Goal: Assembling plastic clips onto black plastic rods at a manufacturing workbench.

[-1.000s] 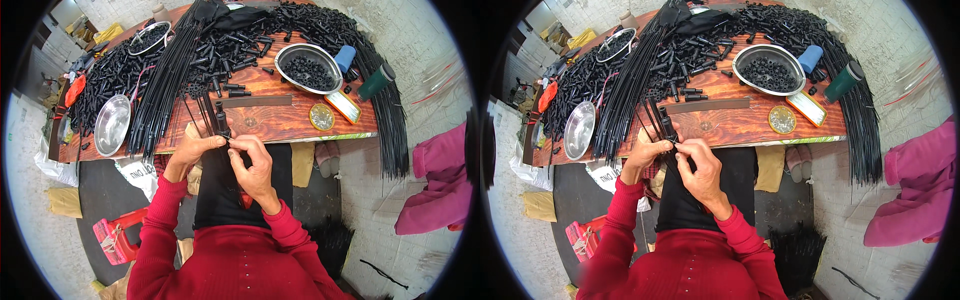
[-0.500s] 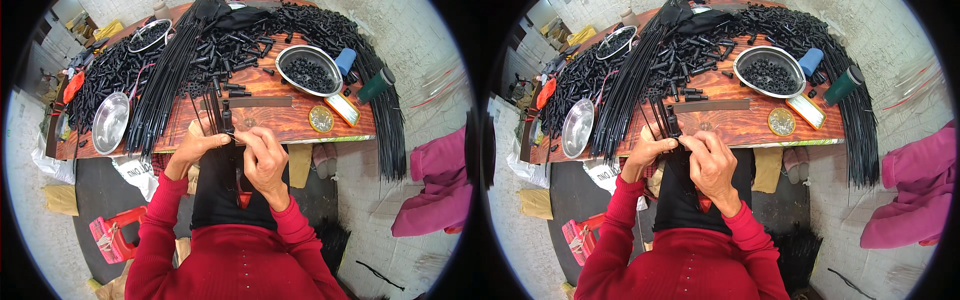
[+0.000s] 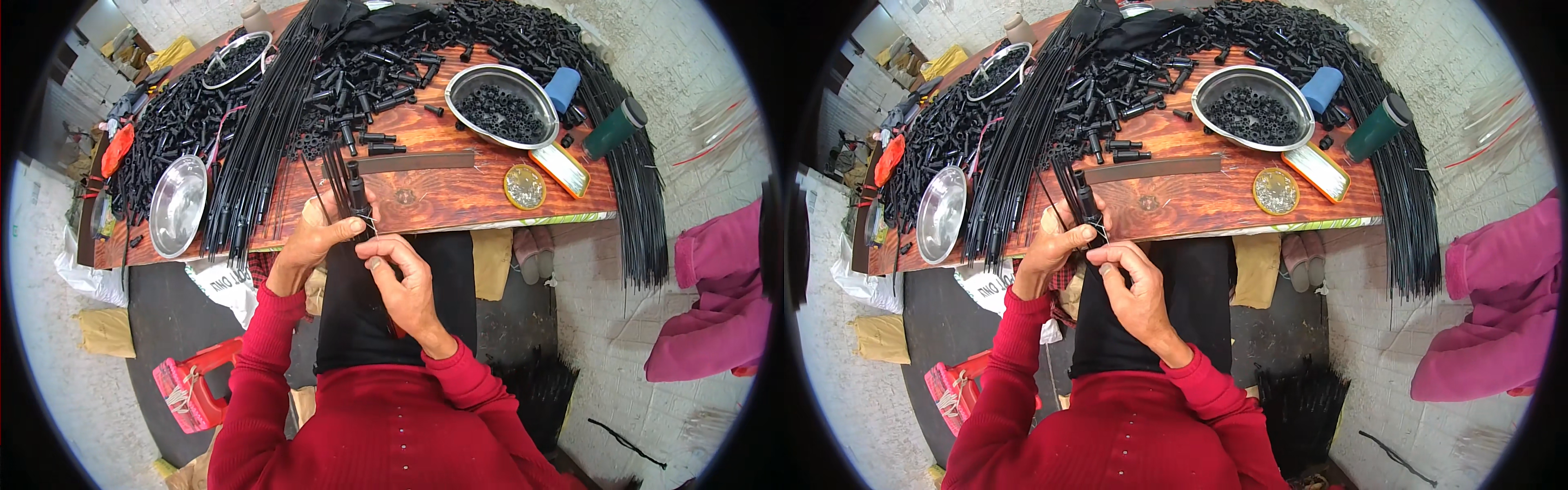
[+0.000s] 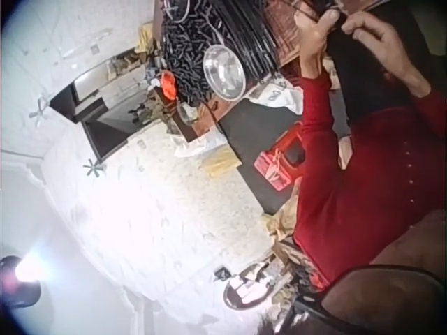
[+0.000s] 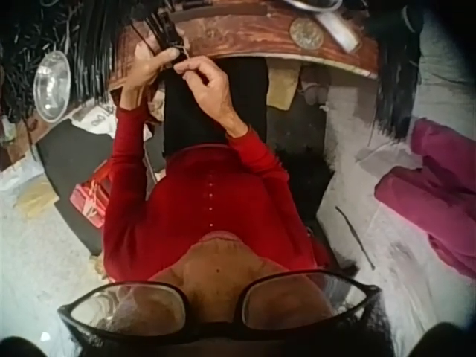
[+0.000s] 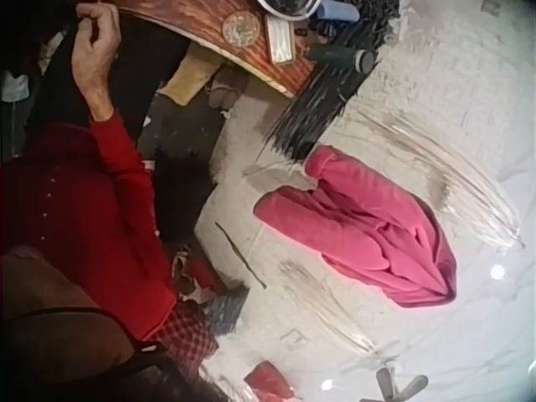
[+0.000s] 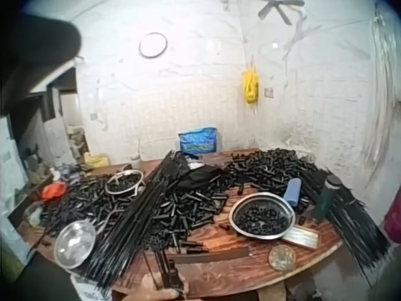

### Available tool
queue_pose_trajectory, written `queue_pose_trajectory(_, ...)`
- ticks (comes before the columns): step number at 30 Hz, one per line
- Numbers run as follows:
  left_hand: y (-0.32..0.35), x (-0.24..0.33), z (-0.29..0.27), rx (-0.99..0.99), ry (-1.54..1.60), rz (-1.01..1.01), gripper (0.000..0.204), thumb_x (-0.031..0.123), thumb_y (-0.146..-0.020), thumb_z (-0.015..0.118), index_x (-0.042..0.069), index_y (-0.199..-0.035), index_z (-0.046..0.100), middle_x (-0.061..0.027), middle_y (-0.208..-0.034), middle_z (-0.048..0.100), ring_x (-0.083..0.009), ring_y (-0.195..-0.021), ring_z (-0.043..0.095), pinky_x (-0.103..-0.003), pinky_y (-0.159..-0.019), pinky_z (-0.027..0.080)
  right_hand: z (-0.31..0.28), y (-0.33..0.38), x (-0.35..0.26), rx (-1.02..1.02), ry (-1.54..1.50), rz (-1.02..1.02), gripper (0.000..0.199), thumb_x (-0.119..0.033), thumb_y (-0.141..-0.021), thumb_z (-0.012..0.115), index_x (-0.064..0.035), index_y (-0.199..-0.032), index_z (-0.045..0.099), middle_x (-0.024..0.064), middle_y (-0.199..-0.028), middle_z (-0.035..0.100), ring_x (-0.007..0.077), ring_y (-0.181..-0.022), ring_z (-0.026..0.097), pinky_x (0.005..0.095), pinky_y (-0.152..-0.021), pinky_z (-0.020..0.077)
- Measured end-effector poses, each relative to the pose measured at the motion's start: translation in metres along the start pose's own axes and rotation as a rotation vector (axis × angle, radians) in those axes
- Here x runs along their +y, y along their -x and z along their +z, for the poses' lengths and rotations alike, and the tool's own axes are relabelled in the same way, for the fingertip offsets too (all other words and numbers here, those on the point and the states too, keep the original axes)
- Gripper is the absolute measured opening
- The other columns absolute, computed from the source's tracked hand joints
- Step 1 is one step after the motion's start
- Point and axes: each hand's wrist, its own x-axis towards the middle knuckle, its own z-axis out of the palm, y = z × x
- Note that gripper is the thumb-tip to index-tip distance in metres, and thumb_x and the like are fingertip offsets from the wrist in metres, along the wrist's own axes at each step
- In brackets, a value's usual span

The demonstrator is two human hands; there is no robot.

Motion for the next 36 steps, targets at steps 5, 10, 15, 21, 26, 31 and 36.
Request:
queue_pose_trajectory(5,0.002,0.001,0.000,-0.028,0.034,-0.017,0.043,0.013,-0.084,0.076,0.001,-0.121,0.057,-0.0086,-0.103,0.066,-0.0174,-0.097,0.063,-0.032,-0.088,0.051,-0.009,-0.001,0.011,0.118,-0.308,0.244,0.010,0.000,-0.095,0.055,0.0002,-0.103,0.060,0.0033,-0.098,0.061,0.0074,-0.086,0.056,0.0242,-0.082,0.0461)
queue_pose_trajectory(10,0.005,0.000,-0.009,-0.019,0.025,-0.035,0.048,0.016,-0.082,0.078,-0.001,-0.122,0.056,-0.0114,-0.106,0.068,-0.0186,-0.098,0.065,-0.033,-0.087,0.052,-0.004,-0.005,0.017,0.107,-0.130,0.203,0.014,-0.003,-0.091,0.067,-0.0006,-0.104,0.062,0.0014,-0.095,0.062,0.0064,-0.081,0.059,0.0201,-0.072,0.0486)
queue_pose_trajectory(15,0.004,0.000,-0.011,0.057,0.030,-0.062,0.052,0.017,-0.081,0.079,-0.001,-0.124,0.056,-0.0118,-0.110,0.068,-0.0173,-0.100,0.065,-0.031,-0.088,0.053,0.008,-0.014,0.010,0.226,0.172,-0.045,0.014,0.001,-0.083,0.074,0.0013,-0.092,0.064,0.0069,-0.087,0.063,0.0125,-0.072,0.066,0.0250,-0.065,0.0530)
queue_pose_trajectory(21,0.007,-0.006,-0.017,0.092,0.014,-0.030,0.052,0.017,-0.081,0.080,-0.001,-0.124,0.057,-0.0089,-0.107,0.067,-0.0164,-0.096,0.065,-0.030,-0.084,0.052,0.008,-0.016,0.007,0.207,0.374,-0.104,0.011,0.001,-0.083,0.073,0.0024,-0.091,0.064,0.0068,-0.088,0.065,0.0117,-0.075,0.064,0.0235,-0.067,0.0522)
queue_pose_trajectory(26,0.014,-0.006,-0.020,0.056,0.093,-0.033,0.053,0.014,-0.079,0.080,-0.001,-0.124,0.057,-0.0093,-0.102,0.067,-0.0172,-0.092,0.066,-0.031,-0.084,0.052,-0.002,-0.018,0.018,0.016,-0.192,0.222,0.009,-0.005,-0.090,0.070,-0.0017,-0.096,0.063,0.0009,-0.086,0.063,0.0071,-0.074,0.060,0.0218,-0.068,0.0494)
queue_pose_trajectory(31,0.013,-0.001,-0.015,-0.001,0.102,0.022,0.053,0.016,-0.077,0.081,-0.001,-0.122,0.057,-0.0117,-0.108,0.064,-0.0209,-0.099,0.064,-0.034,-0.090,0.051,-0.007,-0.026,0.016,-0.058,-0.381,0.246,0.010,-0.012,-0.095,0.066,-0.0029,-0.098,0.062,-0.0020,-0.085,0.062,0.0038,-0.073,0.055,0.0182,-0.070,0.0458)
queue_pose_trajectory(36,0.011,-0.004,-0.017,-0.030,0.101,0.071,0.053,0.019,-0.077,0.082,0.000,-0.121,0.057,-0.0119,-0.111,0.062,-0.0217,-0.104,0.060,-0.036,-0.092,0.048,0.005,-0.022,0.004,0.059,-0.139,0.119,0.009,-0.005,-0.090,0.069,-0.0016,-0.096,0.064,-0.0005,-0.086,0.062,0.0049,-0.075,0.058,0.0196,-0.068,0.0471)
